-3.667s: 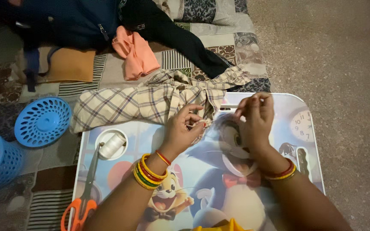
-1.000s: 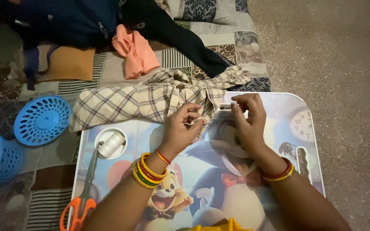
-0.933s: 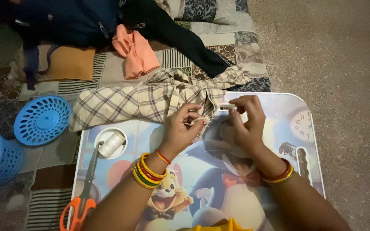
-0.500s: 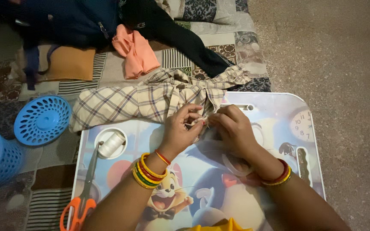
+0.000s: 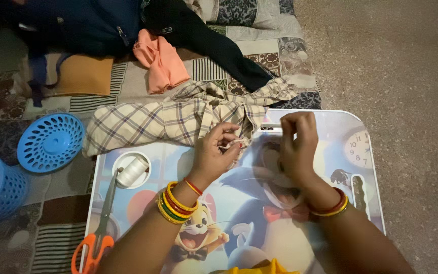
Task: The person sits with a small table over their lap and hand-sews a plaid shirt using a needle and thread, repeatedly stitching near the shirt's placket and pulling the thread through. Near the end they pick up orange-handled scissors and cut the thread, then continue working the fabric by hand.
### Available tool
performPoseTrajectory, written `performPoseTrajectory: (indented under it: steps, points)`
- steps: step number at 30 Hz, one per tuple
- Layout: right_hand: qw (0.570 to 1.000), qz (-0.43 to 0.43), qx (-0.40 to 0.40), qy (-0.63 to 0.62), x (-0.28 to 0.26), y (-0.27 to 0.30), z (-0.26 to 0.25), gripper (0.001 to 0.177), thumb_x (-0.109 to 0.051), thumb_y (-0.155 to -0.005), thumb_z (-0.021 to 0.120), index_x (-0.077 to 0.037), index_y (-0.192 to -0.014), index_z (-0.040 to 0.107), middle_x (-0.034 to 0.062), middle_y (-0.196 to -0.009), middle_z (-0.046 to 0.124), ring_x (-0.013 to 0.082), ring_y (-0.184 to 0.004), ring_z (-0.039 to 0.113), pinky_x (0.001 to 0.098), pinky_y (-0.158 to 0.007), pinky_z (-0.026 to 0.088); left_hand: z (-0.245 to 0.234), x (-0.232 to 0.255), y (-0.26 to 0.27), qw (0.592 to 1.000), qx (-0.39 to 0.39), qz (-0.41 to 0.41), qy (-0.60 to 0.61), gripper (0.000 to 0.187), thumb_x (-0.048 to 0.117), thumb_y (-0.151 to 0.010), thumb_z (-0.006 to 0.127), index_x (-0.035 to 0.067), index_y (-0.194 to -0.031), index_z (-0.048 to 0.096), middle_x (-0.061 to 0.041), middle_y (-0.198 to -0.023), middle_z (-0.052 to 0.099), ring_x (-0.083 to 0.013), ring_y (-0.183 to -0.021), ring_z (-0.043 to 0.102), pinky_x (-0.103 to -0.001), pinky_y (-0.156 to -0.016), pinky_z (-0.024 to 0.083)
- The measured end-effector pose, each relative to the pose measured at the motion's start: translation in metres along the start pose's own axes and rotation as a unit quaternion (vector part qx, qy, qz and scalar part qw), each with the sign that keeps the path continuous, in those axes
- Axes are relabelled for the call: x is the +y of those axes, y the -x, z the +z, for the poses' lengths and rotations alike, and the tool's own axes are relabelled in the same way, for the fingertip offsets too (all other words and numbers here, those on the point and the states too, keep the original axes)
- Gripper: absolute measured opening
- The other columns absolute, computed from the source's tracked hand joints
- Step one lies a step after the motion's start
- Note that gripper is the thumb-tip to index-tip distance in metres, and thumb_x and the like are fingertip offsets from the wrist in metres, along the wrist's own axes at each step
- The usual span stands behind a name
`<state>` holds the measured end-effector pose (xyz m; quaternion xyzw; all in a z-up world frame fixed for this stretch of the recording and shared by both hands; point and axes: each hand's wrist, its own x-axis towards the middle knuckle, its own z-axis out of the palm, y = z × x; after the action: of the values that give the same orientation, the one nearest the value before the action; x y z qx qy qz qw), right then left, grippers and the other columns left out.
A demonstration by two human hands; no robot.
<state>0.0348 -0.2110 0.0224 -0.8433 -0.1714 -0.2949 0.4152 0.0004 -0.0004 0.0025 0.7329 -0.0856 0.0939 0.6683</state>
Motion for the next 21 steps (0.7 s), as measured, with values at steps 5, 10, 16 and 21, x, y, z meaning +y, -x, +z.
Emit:
performPoseTrajectory:
  steps: [5, 10, 16, 21]
  points:
    - [0.996, 0.073, -0.011, -0.04, 0.008, -0.006, 0.003, 0.003, 0.001, -0.103, 0.064, 0.002, -0.102, 0.06, 0.0111, -0.098, 0.054, 0.0214, -0.086, 0.055, 0.0321, -0.077, 0.047, 0.0, 0.0, 0.0, 1.0, 0.007, 0.004, -0.025, 0.035, 0.003, -0.087, 0.073, 0.004, -0.121, 0.065, -0.004, -0.09, 0.077, -0.0061, -0.075, 0.07, -0.023, -0.066, 0.057]
    - [0.997, 0.027, -0.041, -0.067, -0.006, 0.001, -0.002, 0.005, -0.001, -0.101, 0.065, -0.001, -0.106, 0.064, 0.0102, -0.1, 0.058, 0.0208, -0.085, 0.058, 0.0336, -0.076, 0.049, 0.0, -0.002, 0.0, 1.0, 0.001, -0.003, 0.002, 0.034, 0.003, -0.089, 0.073, 0.003, -0.121, 0.064, -0.004, -0.089, 0.077, -0.0055, -0.074, 0.069, -0.023, -0.065, 0.057]
    - [0.973, -0.15, -0.175, -0.005, -0.021, 0.0, -0.005, 0.039, 0.005, -0.079, 0.065, -0.003, -0.117, 0.07, 0.0139, -0.106, 0.063, 0.0335, -0.096, 0.064, 0.0411, -0.082, 0.053, 0.0, -0.004, 0.0, 1.0, -0.001, 0.002, -0.017, 0.034, 0.002, -0.088, 0.071, 0.003, -0.121, 0.064, -0.005, -0.092, 0.077, -0.0062, -0.078, 0.071, -0.023, -0.069, 0.057]
    - [0.965, -0.167, -0.204, -0.009, -0.022, -0.005, -0.003, 0.034, -0.002, -0.077, 0.074, -0.003, -0.111, 0.071, 0.0124, -0.1, 0.065, 0.0329, -0.093, 0.064, 0.0413, -0.078, 0.053, 0.0, -0.005, 0.0, 1.0, -0.005, 0.018, -0.002, 0.035, 0.001, -0.088, 0.072, 0.003, -0.122, 0.064, -0.006, -0.094, 0.076, -0.007, -0.082, 0.071, -0.023, -0.07, 0.057]
